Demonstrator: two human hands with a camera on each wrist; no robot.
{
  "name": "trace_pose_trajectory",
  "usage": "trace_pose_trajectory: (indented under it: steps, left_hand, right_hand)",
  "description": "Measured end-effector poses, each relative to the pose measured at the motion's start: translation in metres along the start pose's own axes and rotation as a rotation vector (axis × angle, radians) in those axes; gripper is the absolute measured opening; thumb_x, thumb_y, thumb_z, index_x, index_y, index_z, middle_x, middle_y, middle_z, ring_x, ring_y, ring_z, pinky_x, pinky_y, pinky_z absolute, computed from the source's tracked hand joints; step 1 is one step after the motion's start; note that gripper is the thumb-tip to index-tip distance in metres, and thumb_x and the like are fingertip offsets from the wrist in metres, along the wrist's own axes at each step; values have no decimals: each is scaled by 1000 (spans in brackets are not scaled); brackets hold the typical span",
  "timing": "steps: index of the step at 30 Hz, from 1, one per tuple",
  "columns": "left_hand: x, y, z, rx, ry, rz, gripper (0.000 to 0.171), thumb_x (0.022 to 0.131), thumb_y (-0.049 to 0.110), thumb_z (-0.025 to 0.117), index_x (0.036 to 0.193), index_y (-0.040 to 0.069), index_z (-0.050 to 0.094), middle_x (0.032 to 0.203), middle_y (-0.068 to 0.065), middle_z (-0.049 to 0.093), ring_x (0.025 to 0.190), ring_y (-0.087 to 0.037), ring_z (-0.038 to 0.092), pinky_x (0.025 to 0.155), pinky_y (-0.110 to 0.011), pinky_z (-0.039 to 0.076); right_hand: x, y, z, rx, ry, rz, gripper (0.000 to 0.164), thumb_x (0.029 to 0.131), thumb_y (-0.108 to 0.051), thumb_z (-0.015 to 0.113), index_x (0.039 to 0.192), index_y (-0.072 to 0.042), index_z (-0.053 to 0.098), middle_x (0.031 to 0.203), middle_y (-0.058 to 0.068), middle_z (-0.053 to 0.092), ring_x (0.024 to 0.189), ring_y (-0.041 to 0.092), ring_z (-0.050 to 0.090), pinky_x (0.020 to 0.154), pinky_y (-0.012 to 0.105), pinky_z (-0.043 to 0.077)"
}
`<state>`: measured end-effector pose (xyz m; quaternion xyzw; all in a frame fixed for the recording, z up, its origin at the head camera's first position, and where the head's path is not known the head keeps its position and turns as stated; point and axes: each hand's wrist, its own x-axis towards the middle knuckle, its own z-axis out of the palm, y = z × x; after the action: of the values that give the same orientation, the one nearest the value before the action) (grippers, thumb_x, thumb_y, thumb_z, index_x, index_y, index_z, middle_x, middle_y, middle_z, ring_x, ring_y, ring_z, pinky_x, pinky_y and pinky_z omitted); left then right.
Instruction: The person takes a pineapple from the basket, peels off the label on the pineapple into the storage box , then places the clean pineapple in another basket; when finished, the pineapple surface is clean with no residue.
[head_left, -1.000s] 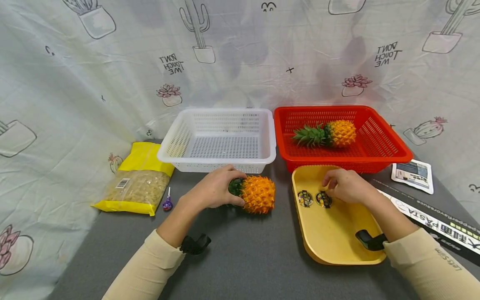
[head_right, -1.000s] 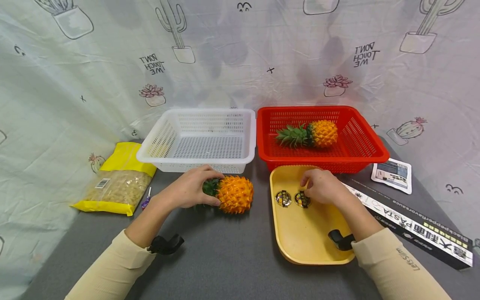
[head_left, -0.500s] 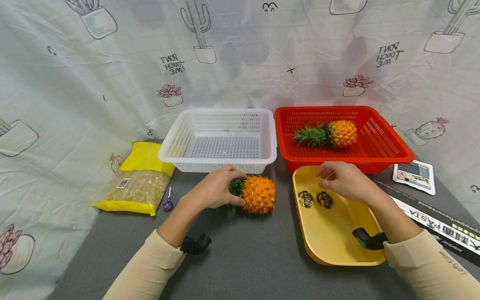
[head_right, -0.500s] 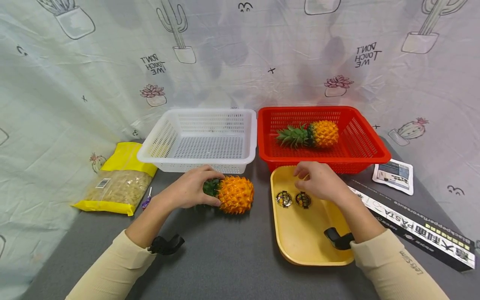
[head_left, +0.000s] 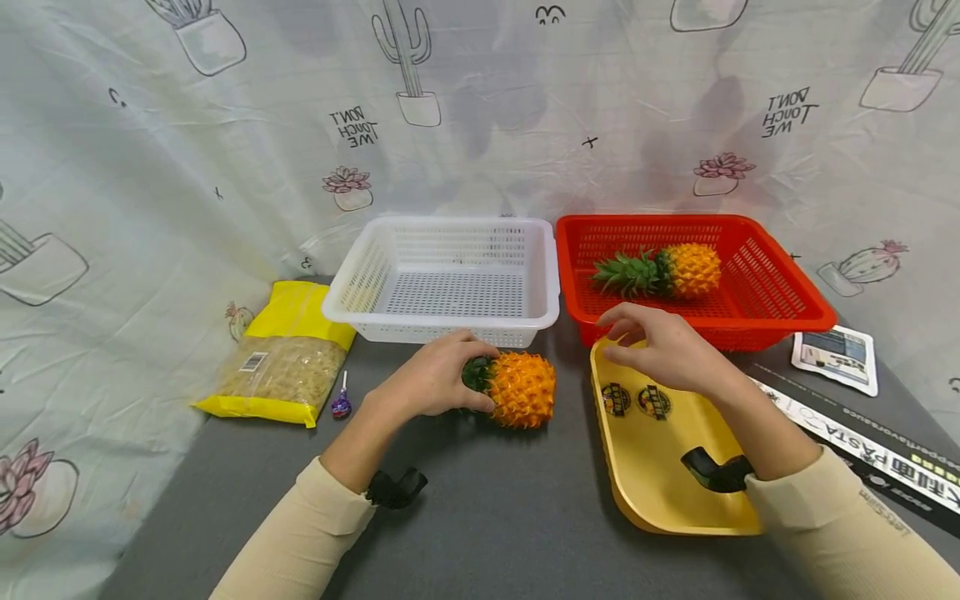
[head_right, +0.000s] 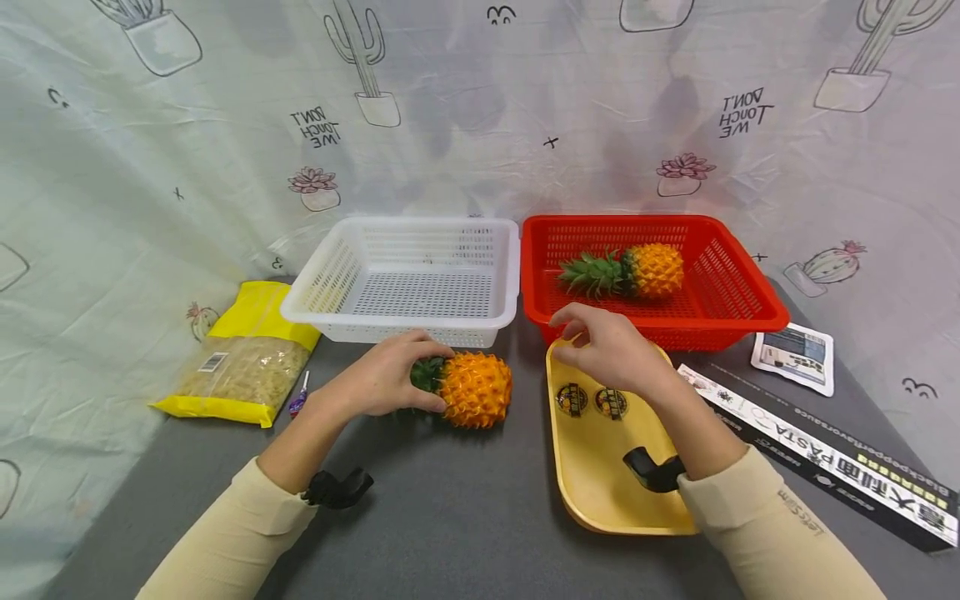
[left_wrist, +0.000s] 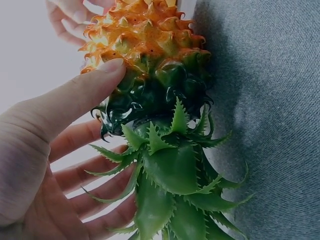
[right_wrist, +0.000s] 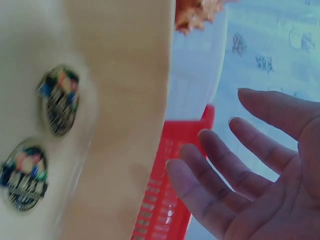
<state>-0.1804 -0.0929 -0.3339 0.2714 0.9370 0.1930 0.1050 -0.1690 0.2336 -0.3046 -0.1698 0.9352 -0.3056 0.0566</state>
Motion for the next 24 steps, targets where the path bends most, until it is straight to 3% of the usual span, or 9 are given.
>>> trace_pose_trajectory:
  steps: [7,17,24]
  left_hand:
    - [0,-1,0,-8,-2,2,73,81,42,88,144,19,61,136,-3,60,125,-26,58,107,-49,49]
    - [1,-1,-1,-16,13,16,72,79,41,89,142,18,63,133,-4,62,121,-25,60,104,-47,50]
    - [0,0,-1,-14,11,25,72,80,41,89,142,17,63,134,-4,61,122,-26,60,105,-48,50]
  right_hand:
    - [13,-23,5,64,-44,-18,39,96,-25,73,133,-16,63,127,13,69,117,34,65,98,55,53]
    - [31,-46,30,124,-138,-38,39,95,-26,74,130,-12,64,125,13,70,112,31,67,87,44,58]
    - [39,-55,50,77,-208,-70,51,93,-27,77,135,-3,61,129,15,67,116,32,63,101,51,53]
